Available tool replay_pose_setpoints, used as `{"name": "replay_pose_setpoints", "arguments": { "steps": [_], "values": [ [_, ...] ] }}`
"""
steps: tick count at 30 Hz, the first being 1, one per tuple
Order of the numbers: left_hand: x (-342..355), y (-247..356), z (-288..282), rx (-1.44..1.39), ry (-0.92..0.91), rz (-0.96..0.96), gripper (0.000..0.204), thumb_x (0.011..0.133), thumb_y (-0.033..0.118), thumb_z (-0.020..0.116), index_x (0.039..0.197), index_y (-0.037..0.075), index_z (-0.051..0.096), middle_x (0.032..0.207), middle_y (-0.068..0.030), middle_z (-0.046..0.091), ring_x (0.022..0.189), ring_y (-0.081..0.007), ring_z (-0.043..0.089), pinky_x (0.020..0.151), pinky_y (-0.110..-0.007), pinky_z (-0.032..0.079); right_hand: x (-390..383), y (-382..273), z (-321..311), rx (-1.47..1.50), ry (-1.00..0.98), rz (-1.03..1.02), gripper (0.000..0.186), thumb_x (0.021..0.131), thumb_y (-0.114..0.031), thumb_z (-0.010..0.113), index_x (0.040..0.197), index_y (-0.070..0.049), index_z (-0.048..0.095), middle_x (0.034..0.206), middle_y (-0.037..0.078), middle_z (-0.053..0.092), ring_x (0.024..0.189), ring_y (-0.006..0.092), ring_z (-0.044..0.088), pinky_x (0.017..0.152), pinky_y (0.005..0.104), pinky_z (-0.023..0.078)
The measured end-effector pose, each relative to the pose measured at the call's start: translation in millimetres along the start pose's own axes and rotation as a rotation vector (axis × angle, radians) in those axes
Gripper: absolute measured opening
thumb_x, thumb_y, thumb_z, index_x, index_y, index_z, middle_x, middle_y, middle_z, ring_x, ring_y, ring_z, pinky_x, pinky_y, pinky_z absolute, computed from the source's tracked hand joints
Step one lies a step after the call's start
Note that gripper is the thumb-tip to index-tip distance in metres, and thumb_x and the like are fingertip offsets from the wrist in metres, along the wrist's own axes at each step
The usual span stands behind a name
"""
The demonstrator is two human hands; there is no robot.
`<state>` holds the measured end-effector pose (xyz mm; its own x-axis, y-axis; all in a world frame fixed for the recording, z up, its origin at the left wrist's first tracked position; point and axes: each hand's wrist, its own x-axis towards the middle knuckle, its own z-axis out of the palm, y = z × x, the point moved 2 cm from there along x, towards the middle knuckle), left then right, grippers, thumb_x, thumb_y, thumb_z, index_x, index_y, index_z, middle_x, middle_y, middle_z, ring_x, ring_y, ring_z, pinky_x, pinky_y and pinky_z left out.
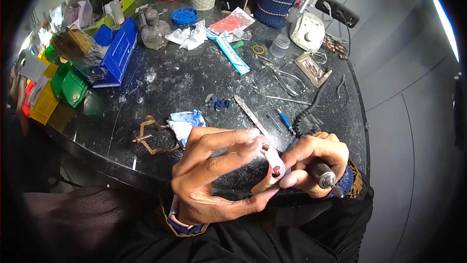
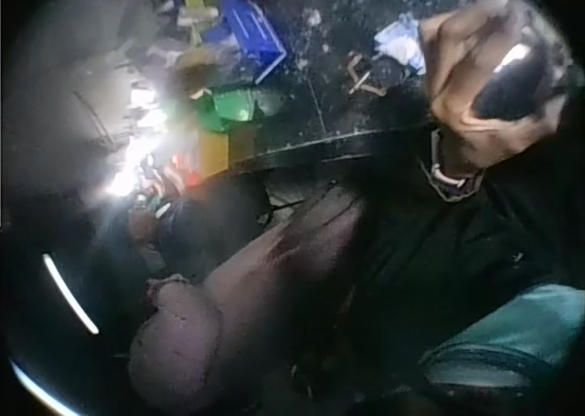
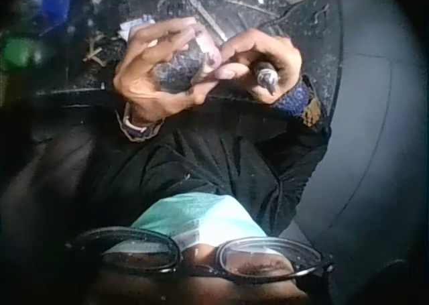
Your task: The person separates a denture from its dental cast using a knife, then trims and grinds the denture edges using a rotary tool.
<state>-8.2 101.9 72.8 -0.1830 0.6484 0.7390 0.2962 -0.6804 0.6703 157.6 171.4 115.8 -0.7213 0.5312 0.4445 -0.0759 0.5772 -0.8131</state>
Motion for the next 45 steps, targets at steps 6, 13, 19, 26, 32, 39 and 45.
{"name": "replay_pose_setpoints", "arguments": {
  "steps": [6,13,19,26,32,39,45],
  "values": [
    [0.5,10.7,-4.1,0.246,-0.019,0.134,0.053,0.052,0.016,0.084,0.103,0.012,0.069,0.105,-0.0032,0.063,0.088,-0.0182,0.051,0.071,-0.026,0.045,-2.2,0.5,-4.1,-0.024,-0.103,0.052,0.026,0.076,-0.009,0.077,0.097,-0.002,0.063,0.046,-0.002,0.047,0.042,0.0052,0.046,0.044,0.0218,0.031],
    [1.3,16.2,-4.1,0.343,0.066,0.266,0.053,0.058,0.014,0.085,0.107,0.011,0.065,0.106,-0.0026,0.061,0.088,-0.0164,0.051,0.066,-0.024,0.044,-0.8,-2.8,0.1,0.065,-0.088,0.171,0.018,0.08,-0.007,0.071,0.095,0.0,0.064,0.049,0.002,0.052,0.045,0.0084,0.05,0.049,0.0238,0.038],
    [0.8,9.3,-9.4,0.359,-0.022,0.369,0.085,0.056,0.033,0.089,0.124,0.004,0.047,0.105,-0.012,0.057,0.082,-0.0209,0.054,0.061,-0.028,0.044,-2.4,-1.8,-0.7,0.137,-0.071,0.102,0.013,0.082,-0.004,0.067,0.093,0.001,0.064,0.052,0.004,0.054,0.046,0.0092,0.051,0.049,0.0238,0.039],
    [5.3,12.6,-23.3,0.355,-0.04,0.335,0.032,0.07,0.02,0.08,0.094,0.005,0.066,0.093,-0.0122,0.062,0.074,-0.0204,0.057,0.056,-0.025,0.047,-3.5,-2.0,-3.1,0.058,-0.138,0.047,0.012,0.082,-0.003,0.067,0.092,0.002,0.063,0.066,0.009,0.066,0.049,0.0125,0.061,0.049,0.0231,0.044],
    [7.8,16.2,-23.3,0.329,-0.042,0.224,0.034,0.06,-0.001,0.081,0.091,0.005,0.069,0.09,-0.0045,0.066,0.075,-0.0165,0.061,0.061,-0.026,0.05,-0.4,-3.7,-6.0,-0.042,-0.155,-0.094,0.028,0.074,-0.017,0.078,0.09,0.001,0.063,0.065,0.008,0.064,0.049,0.0168,0.061,0.047,0.0253,0.045],
    [0.7,8.3,-5.1,-0.091,0.001,0.15,0.031,0.062,-0.004,0.078,0.089,0.004,0.067,0.086,-0.0072,0.069,0.076,-0.0196,0.067,0.069,-0.029,0.058,-2.3,18.4,-1.3,-0.416,-0.123,-0.21,0.048,0.057,-0.046,0.083,0.062,-0.01,0.052,0.05,0.0,0.048,0.042,0.0175,0.053,0.038,0.0288,0.037],
    [-2.0,3.9,-8.1,-0.154,-0.131,0.242,0.029,0.066,-0.01,0.068,0.094,0.0,0.067,0.089,-0.0122,0.069,0.082,-0.0252,0.068,0.071,-0.03,0.058,-1.1,7.0,0.9,-0.581,-0.124,-0.23,0.05,0.056,-0.048,0.08,0.063,-0.01,0.049,0.051,0.0,0.046,0.042,0.0184,0.052,0.037,0.0302,0.037]
  ]
}}
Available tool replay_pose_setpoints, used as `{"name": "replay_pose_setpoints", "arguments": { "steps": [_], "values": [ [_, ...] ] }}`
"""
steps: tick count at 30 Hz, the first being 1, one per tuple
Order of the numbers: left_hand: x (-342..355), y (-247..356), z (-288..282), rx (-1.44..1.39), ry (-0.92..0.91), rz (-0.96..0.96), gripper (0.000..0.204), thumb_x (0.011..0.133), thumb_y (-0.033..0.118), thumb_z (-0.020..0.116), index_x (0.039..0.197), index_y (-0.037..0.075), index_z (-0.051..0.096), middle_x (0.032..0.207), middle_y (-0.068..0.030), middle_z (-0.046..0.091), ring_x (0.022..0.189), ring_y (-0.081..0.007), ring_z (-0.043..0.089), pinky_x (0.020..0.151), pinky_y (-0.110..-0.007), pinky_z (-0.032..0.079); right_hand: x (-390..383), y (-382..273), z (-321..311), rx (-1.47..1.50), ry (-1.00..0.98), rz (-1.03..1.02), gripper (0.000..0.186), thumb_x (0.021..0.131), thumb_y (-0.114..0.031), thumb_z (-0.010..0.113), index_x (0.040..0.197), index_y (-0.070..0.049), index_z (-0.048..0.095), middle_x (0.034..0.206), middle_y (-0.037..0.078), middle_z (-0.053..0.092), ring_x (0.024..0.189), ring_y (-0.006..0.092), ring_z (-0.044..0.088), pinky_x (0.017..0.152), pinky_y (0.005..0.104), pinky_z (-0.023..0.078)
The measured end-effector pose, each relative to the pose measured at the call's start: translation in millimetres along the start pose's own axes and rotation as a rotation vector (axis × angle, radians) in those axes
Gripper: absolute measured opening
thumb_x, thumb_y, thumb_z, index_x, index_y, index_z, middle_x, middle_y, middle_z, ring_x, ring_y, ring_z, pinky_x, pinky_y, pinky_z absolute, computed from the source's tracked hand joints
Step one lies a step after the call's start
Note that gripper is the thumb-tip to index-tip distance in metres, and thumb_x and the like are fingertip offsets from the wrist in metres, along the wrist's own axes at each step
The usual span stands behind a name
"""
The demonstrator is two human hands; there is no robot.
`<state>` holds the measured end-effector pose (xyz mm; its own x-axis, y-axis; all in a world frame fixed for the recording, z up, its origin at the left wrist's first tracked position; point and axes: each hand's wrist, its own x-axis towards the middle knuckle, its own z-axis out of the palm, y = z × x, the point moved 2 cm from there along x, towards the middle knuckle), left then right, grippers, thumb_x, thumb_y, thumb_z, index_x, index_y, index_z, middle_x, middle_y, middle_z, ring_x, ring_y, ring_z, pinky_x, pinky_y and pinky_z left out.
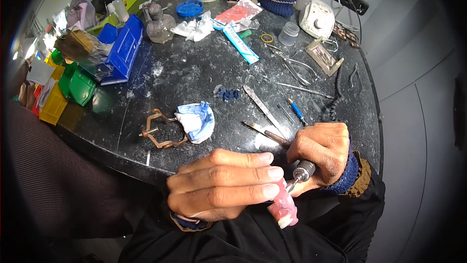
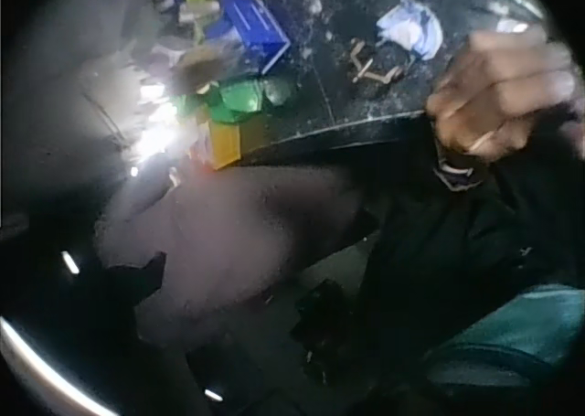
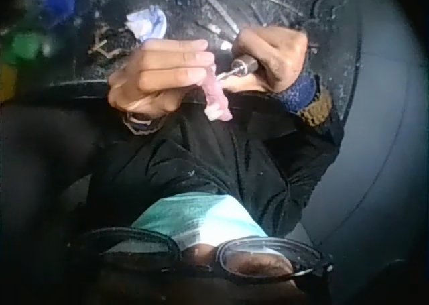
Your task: The person separates a denture from its dental cast using a knife, then trims and grinds the denture edges using a rotary tool.
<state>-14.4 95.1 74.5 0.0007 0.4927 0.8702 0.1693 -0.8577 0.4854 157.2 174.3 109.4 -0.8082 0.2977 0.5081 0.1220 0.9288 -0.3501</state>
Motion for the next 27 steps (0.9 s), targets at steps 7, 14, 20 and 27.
{"name": "replay_pose_setpoints", "arguments": {
  "steps": [7,14,20,27],
  "values": [
    [1.3,-6.4,-0.7,0.02,-0.05,0.042,0.026,0.068,-0.007,0.067,0.093,-0.001,0.067,0.089,-0.0116,0.069,0.082,-0.0243,0.067,0.071,-0.028,0.058,-3.5,0.3,-1.0,-0.146,-0.017,0.007,0.05,0.056,-0.052,0.077,0.063,-0.01,0.05,0.053,0.001,0.044,0.042,0.0175,0.048,0.039,0.0304,0.034],
    [0.0,-5.4,-0.3,0.04,-0.037,0.009,0.023,0.07,-0.002,0.07,0.093,0.0,0.067,0.088,-0.0107,0.069,0.082,-0.0224,0.067,0.071,-0.027,0.057,-3.7,-0.6,-0.6,-0.185,-0.024,0.015,0.051,0.06,-0.056,0.073,0.062,-0.01,0.049,0.054,0.0,0.042,0.042,0.0166,0.045,0.04,0.0306,0.029],
    [-0.2,-6.0,-1.4,0.049,-0.048,-0.016,0.022,0.072,-0.001,0.071,0.094,0.002,0.067,0.089,-0.009,0.069,0.082,-0.0217,0.067,0.07,-0.026,0.058,-3.0,-1.8,0.0,-0.215,-0.035,0.006,0.051,0.062,-0.055,0.072,0.061,-0.01,0.047,0.054,0.0,0.041,0.041,0.016,0.044,0.04,0.0306,0.028],
    [0.8,-8.2,-2.8,0.047,-0.074,-0.023,0.025,0.069,-0.001,0.074,0.093,0.003,0.067,0.087,-0.0077,0.069,0.081,-0.0212,0.067,0.07,-0.026,0.058,-3.7,0.5,2.1,-0.197,-0.011,-0.002,0.051,0.063,-0.055,0.07,0.061,-0.01,0.046,0.054,0.0,0.041,0.041,0.0161,0.043,0.04,0.0303,0.028]
  ]
}}
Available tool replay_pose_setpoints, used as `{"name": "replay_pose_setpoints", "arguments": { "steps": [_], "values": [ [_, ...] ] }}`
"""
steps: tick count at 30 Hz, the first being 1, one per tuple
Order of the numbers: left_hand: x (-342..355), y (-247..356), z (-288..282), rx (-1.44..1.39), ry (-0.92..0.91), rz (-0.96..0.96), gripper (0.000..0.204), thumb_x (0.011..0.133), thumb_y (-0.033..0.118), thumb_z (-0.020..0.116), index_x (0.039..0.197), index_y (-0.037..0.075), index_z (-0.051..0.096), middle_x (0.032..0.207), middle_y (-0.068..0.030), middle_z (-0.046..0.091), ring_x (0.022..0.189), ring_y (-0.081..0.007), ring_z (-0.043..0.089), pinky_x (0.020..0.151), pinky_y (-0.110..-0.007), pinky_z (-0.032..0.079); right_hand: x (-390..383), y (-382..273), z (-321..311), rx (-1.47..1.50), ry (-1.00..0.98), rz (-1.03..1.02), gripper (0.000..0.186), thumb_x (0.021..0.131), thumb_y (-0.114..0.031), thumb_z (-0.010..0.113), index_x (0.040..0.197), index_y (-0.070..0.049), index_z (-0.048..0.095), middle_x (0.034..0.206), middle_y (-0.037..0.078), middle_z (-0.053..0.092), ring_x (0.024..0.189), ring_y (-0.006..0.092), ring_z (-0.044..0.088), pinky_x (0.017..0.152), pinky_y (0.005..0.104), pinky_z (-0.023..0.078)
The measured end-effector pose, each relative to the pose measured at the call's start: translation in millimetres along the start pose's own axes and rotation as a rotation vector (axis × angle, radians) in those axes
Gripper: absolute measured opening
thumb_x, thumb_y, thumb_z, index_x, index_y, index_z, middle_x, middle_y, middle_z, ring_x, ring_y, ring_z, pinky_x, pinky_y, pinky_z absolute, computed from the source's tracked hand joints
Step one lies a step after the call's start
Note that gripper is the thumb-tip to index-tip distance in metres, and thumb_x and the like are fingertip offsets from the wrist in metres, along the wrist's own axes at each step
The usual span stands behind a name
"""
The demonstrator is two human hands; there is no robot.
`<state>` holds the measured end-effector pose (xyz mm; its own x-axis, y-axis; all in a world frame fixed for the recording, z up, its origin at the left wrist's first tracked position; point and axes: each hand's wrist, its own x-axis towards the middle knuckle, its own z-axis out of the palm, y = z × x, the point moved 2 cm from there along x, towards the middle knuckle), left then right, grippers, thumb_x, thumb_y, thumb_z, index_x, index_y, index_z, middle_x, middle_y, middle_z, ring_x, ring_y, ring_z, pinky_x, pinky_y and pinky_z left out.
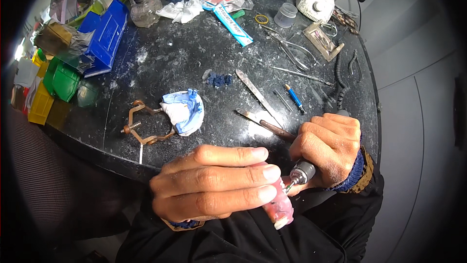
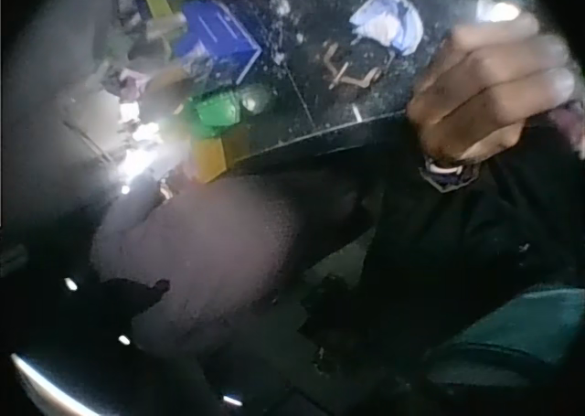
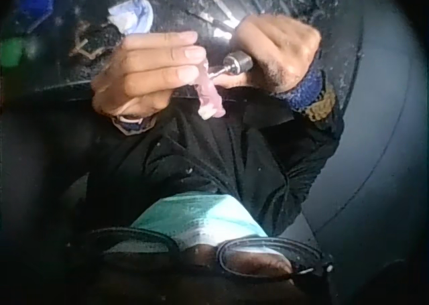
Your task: The person separates a denture from its dental cast using a knife, then trims and grinds the denture edges using a rotary tool.
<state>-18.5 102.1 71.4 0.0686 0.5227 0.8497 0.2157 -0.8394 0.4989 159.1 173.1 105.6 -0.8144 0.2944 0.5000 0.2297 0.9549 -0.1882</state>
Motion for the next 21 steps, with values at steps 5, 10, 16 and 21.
{"name": "replay_pose_setpoints", "arguments": {
  "steps": [5,10,16,21],
  "values": [
    [-1.5,-1.3,7.3,-0.007,0.09,0.034,0.024,0.068,0.0,0.075,0.091,0.002,0.067,0.085,-0.0085,0.069,0.079,-0.0212,0.068,0.069,-0.026,0.058,0.4,-1.5,-0.8,-0.014,0.0,-0.004,0.05,0.063,-0.054,0.07,0.061,-0.01,0.046,0.054,0.0,0.041,0.042,0.0161,0.043,0.04,0.0302,0.028],
    [-0.1,-0.7,4.6,-0.002,0.068,0.019,0.023,0.067,0.0,0.076,0.089,0.002,0.068,0.084,-0.0097,0.069,0.078,-0.0213,0.068,0.068,-0.026,0.058,3.4,-2.3,-5.3,-0.05,-0.032,-0.016,0.048,0.061,-0.05,0.073,0.06,-0.009,0.046,0.054,0.001,0.044,0.042,0.0152,0.046,0.039,0.0283,0.032],
    [1.3,-0.3,2.3,-0.054,0.03,-0.009,0.024,0.068,0.001,0.075,0.091,0.001,0.068,0.085,-0.0098,0.069,0.079,-0.0218,0.068,0.068,-0.027,0.058,5.5,-0.7,-7.1,-0.052,-0.029,-0.046,0.049,0.062,-0.049,0.073,0.059,-0.009,0.045,0.053,0.001,0.044,0.04,0.0138,0.046,0.037,0.0264,0.034],
    [-0.1,-1.1,2.6,-0.063,0.024,0.002,0.021,0.07,0.0,0.073,0.091,0.001,0.068,0.086,-0.0101,0.069,0.08,-0.0226,0.068,0.068,-0.028,0.058,4.4,-1.6,-9.0,-0.064,-0.068,-0.049,0.05,0.061,-0.05,0.074,0.059,-0.009,0.046,0.054,0.001,0.045,0.041,0.0142,0.048,0.037,0.0267,0.036]
  ]
}}
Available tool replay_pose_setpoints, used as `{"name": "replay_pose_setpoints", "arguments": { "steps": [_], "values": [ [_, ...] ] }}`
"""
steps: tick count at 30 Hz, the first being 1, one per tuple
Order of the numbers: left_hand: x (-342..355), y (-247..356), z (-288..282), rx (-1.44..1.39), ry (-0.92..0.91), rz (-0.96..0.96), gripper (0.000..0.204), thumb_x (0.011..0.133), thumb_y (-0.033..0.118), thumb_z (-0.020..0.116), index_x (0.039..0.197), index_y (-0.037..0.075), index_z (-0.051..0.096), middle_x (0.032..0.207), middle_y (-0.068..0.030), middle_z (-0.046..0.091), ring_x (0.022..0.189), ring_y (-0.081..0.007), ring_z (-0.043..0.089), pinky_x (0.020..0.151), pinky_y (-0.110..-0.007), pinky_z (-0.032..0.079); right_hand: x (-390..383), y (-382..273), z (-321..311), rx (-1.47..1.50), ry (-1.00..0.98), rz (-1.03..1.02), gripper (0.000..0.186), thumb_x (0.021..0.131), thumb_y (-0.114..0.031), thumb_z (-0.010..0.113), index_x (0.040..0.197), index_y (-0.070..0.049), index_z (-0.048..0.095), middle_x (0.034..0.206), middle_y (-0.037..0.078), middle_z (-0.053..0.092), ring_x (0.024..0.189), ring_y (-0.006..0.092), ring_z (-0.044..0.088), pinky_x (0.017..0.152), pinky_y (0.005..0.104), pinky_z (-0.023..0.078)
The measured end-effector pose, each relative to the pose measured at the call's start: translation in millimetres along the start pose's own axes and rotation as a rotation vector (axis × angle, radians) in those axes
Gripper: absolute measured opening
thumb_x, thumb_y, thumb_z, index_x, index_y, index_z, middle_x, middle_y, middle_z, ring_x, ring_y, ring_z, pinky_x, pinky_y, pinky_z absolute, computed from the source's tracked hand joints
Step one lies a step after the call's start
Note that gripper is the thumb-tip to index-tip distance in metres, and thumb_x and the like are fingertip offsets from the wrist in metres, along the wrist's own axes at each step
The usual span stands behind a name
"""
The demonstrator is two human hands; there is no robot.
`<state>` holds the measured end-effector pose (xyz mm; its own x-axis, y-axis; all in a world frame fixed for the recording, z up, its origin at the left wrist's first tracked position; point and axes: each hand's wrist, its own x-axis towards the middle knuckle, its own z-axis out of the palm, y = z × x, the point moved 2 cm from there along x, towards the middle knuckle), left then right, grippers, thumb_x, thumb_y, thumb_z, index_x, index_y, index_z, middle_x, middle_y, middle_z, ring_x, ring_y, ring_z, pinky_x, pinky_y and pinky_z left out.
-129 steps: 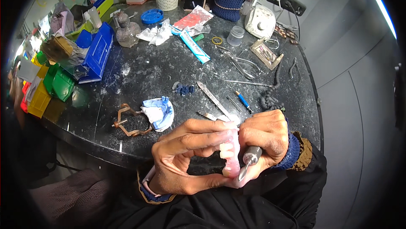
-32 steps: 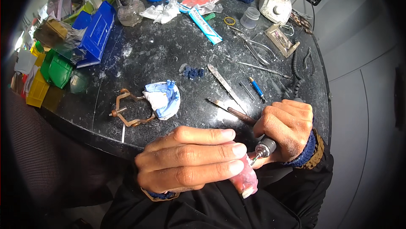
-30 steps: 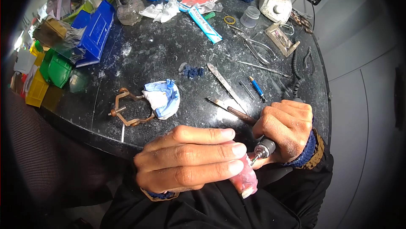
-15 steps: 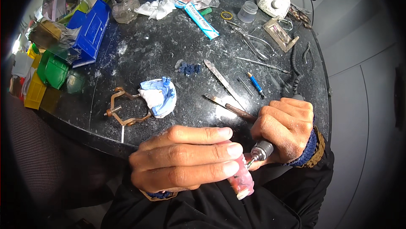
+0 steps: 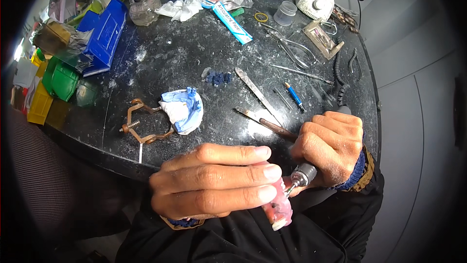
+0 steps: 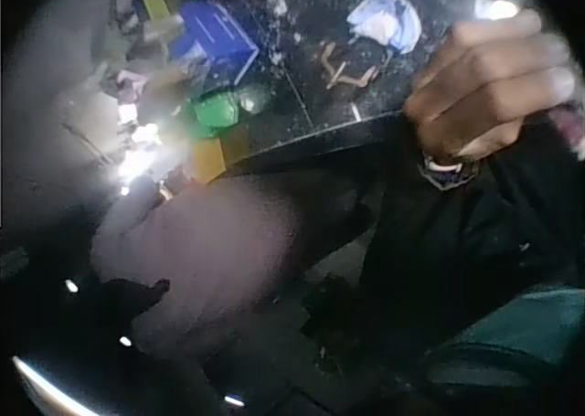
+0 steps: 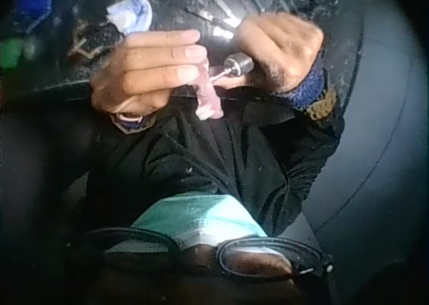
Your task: The person separates a denture from its dental cast using a knife, then trims and grinds the denture edges using a rotary tool.
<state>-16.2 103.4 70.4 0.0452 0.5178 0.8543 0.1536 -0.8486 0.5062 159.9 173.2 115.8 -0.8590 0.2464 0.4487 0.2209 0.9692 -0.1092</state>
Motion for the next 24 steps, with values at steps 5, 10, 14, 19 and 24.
{"name": "replay_pose_setpoints", "arguments": {
  "steps": [5,10,14,19,24],
  "values": [
    [-0.1,-0.4,1.4,0.009,0.02,0.001,0.019,0.072,-0.001,0.071,0.091,0.001,0.068,0.086,-0.0108,0.069,0.08,-0.0234,0.068,0.068,-0.028,0.058,1.9,0.0,1.6,0.001,0.01,0.026,0.051,0.058,-0.051,0.075,0.061,-0.008,0.047,0.054,0.001,0.046,0.043,0.0148,0.049,0.038,0.0264,0.036],
    [0.3,-0.8,1.4,-0.017,0.009,-0.013,0.018,0.073,-0.001,0.07,0.091,0.001,0.068,0.085,-0.0115,0.069,0.079,-0.0241,0.068,0.069,-0.029,0.059,1.0,-0.3,0.0,-0.006,0.001,0.028,0.05,0.059,-0.051,0.074,0.06,-0.009,0.047,0.054,0.001,0.046,0.043,0.0148,0.049,0.038,0.0262,0.036],
    [-0.9,-1.5,2.4,-0.008,0.03,0.004,0.018,0.073,-0.002,0.069,0.091,0.001,0.067,0.086,-0.012,0.069,0.08,-0.025,0.068,0.07,-0.029,0.059,0.1,-0.7,0.3,0.006,-0.017,0.017,0.05,0.06,-0.052,0.073,0.059,-0.009,0.047,0.054,0.002,0.046,0.042,0.0143,0.048,0.037,0.0261,0.035],
    [-1.5,-0.1,0.3,-0.031,-0.007,-0.048,0.018,0.073,-0.002,0.069,0.091,0.001,0.067,0.087,-0.0122,0.069,0.084,-0.0261,0.068,0.072,-0.03,0.059,-1.7,2.3,3.0,0.029,0.05,0.066,0.053,0.06,-0.057,0.069,0.06,-0.01,0.045,0.053,0.001,0.04,0.042,0.0171,0.043,0.04,0.0306,0.027],
    [-2.4,-0.8,4.3,-0.039,0.014,-0.009,0.026,0.069,0.001,0.075,0.093,0.001,0.066,0.087,-0.0118,0.069,0.085,-0.0251,0.068,0.073,-0.03,0.059,-0.5,-0.6,-0.4,-0.035,0.012,0.009,0.053,0.058,-0.054,0.074,0.059,-0.008,0.047,0.051,0.0,0.041,0.04,0.0144,0.045,0.037,0.0263,0.034]
  ]
}}
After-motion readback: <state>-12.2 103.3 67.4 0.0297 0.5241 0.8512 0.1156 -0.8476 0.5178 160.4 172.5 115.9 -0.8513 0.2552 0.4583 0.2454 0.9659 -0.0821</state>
